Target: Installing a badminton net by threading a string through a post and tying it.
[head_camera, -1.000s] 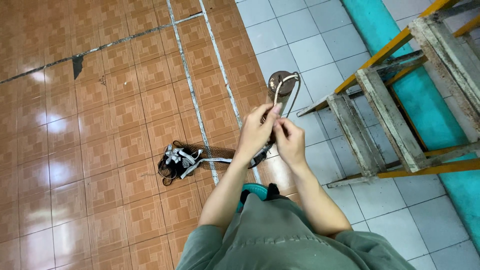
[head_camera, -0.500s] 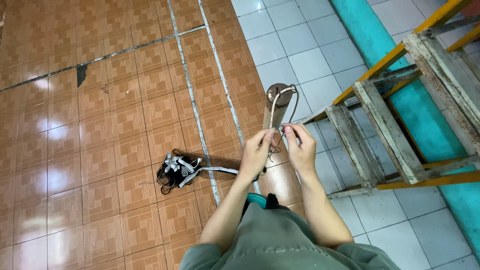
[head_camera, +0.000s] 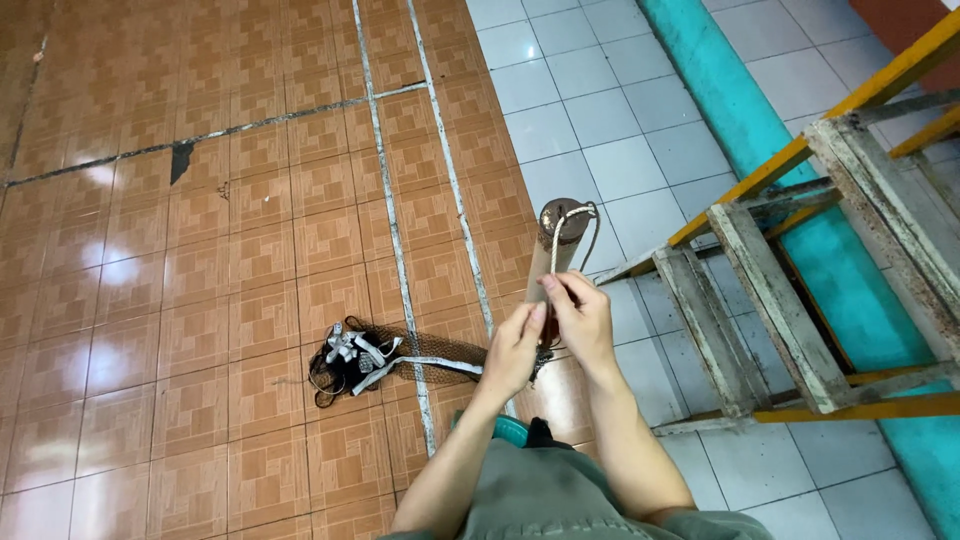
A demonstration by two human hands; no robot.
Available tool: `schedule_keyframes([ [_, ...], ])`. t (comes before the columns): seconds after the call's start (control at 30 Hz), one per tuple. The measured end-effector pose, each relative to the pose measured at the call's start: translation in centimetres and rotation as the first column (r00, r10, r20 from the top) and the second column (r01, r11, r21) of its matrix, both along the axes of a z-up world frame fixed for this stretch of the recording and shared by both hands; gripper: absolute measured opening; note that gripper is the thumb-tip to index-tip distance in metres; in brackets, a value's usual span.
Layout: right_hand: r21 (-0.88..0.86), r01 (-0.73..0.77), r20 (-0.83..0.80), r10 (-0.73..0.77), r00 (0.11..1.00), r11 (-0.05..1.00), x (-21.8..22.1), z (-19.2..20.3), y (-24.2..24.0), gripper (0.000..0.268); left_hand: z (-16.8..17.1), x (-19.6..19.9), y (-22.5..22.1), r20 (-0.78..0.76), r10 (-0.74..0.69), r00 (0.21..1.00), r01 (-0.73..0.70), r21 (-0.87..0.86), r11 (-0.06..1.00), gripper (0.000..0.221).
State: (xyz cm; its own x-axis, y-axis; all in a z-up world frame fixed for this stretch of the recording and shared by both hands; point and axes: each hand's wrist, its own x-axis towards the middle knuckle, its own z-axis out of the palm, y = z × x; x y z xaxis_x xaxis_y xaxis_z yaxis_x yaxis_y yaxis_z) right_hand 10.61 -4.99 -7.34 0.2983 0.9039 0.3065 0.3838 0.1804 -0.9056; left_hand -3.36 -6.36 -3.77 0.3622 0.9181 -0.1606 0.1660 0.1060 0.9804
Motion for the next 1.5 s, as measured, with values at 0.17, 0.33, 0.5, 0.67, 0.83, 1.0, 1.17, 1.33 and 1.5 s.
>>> schedule_keyframes([
  [0.17,0.045,0.019,0.046,-0.021,0.999,0.999,-0.1,-0.2,-1.1,0.019,-1.8,0.2,2.3,0.099,0.051,0.994,-0.057,0.058,0.997,0.046],
  [0.33,0.054,0.039,0.041,-0.041,0.998,0.998,-0.5,-0.9,-1.9,0.016,-0.4,1.5,3.8,0.099,0.01,0.995,-0.023,0.131,0.991,0.042],
  [0.5,0.007,0.018,0.024,-0.018,1.0,1.0,-0.8,-2.1,-2.8,0.011,-1.1,3.3,5.1,0.134,0.063,0.989,-0.091,0.216,0.972,0.024],
  [0.67,-0.06,0.0,-0.062,-0.004,0.998,0.998,-0.1,-4.1,-2.9,0.015,-3.2,2.5,4.5,0.119,0.115,0.986,-0.148,0.331,0.932,0.019],
  [0.83,-0.195,0.08,-0.186,-0.117,0.976,0.978,1.1,-4.1,-2.1,0.024,-4.1,1.8,3.8,0.158,0.145,0.977,-0.195,0.372,0.908,0.02],
  [1.0,-0.081,0.041,-0.236,-0.059,0.97,0.996,0.4,-0.3,-1.2,0.026,-2.8,1.5,2.4,0.084,0.061,0.995,-0.088,0.382,0.92,0.024],
  [1.17,-0.056,-0.043,-0.237,0.028,0.971,0.998,0.0,0.7,0.2,0.023,-4.5,1.0,1.7,0.069,0.031,0.997,-0.056,0.395,0.917,0.024],
  [1.33,-0.009,-0.023,-0.093,0.022,0.995,1.0,-0.2,1.5,0.4,0.021,-6.8,0.0,1.3,0.055,-0.028,0.998,0.006,0.354,0.935,0.032],
  [1.5,0.018,0.02,-0.016,-0.02,1.0,1.0,-0.8,0.7,-0.6,0.023,-0.3,-0.8,2.4,-0.025,0.059,0.998,-0.053,0.195,0.979,0.056],
])
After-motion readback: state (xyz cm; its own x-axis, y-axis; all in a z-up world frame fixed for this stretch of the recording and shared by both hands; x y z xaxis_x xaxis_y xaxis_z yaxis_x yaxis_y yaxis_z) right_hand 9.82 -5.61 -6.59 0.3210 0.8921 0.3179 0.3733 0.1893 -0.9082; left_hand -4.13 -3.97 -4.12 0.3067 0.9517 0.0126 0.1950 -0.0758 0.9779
